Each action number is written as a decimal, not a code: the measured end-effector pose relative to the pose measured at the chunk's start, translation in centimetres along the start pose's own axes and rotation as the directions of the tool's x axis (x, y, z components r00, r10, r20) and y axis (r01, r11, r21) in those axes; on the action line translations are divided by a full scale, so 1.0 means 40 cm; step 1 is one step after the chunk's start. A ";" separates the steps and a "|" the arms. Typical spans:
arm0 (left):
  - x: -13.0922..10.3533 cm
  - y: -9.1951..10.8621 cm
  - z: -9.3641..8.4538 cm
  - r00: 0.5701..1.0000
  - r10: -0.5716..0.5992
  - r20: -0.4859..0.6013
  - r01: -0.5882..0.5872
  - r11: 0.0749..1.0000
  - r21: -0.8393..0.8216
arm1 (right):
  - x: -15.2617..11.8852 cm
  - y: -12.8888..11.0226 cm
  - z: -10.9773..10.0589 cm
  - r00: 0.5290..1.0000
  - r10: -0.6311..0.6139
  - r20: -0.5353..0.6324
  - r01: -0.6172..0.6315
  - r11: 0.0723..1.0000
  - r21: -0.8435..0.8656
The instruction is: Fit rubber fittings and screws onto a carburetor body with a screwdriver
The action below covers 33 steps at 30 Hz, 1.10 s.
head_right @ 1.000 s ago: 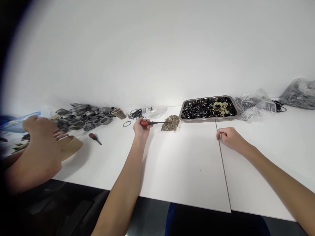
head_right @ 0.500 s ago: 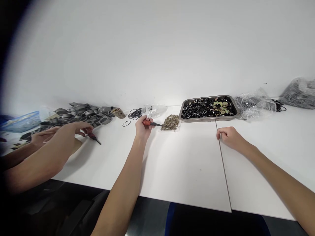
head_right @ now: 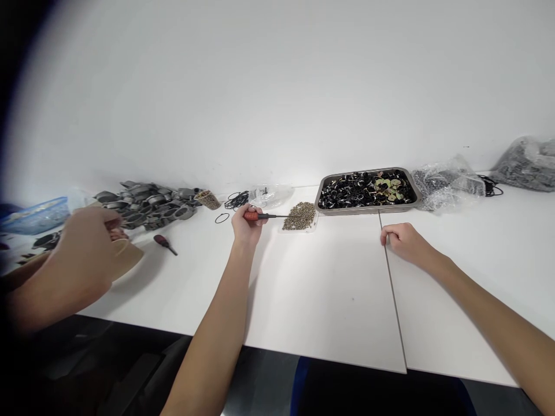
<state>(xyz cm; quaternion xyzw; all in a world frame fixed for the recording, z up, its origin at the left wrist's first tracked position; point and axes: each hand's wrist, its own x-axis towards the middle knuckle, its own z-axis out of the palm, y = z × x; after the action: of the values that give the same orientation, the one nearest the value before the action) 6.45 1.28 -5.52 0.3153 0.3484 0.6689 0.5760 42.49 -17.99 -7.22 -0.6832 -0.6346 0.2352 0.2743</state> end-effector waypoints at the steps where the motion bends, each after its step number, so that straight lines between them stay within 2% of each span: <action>1: 0.002 0.002 -0.002 1.000 -0.012 -0.007 0.012 0.999 -0.031 | 0.000 0.000 0.000 1.000 0.003 0.004 -0.003 1.000 0.000; 4: 0.005 0.003 -0.007 0.999 -0.032 -0.027 0.030 0.997 -0.075 | 0.000 -0.002 -0.001 1.000 -0.003 0.003 0.003 1.000 0.002; 9: 0.006 -0.018 -0.001 0.997 0.014 -0.072 -0.015 1.000 -0.007 | 0.000 -0.008 -0.003 1.000 -0.014 -0.015 0.014 1.000 -0.011; 14: 0.001 -0.020 0.008 0.996 0.052 -0.067 -0.049 0.998 0.035 | 0.001 -0.003 -0.001 0.999 -0.034 -0.019 0.034 0.999 -0.003; 19: -0.012 -0.017 0.021 0.998 0.056 -0.013 -0.056 0.997 0.054 | 0.000 -0.005 0.000 0.999 -0.023 -0.023 0.023 1.000 -0.005; 25: -0.027 -0.041 0.043 0.993 0.046 0.111 -0.058 0.992 0.111 | -0.001 -0.013 0.000 1.000 -0.008 -0.019 0.008 1.000 -0.013; 33: -0.029 -0.054 0.041 0.985 0.080 0.151 -0.103 0.983 0.154 | 0.000 -0.009 0.000 0.999 -0.028 -0.019 0.028 0.999 -0.038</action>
<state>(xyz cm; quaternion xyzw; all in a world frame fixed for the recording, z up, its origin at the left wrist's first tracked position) 9.16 0.50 -6.41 0.4242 0.3439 0.6397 0.5409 42.24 -17.96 -6.96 -0.6816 -0.6457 0.2127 0.2708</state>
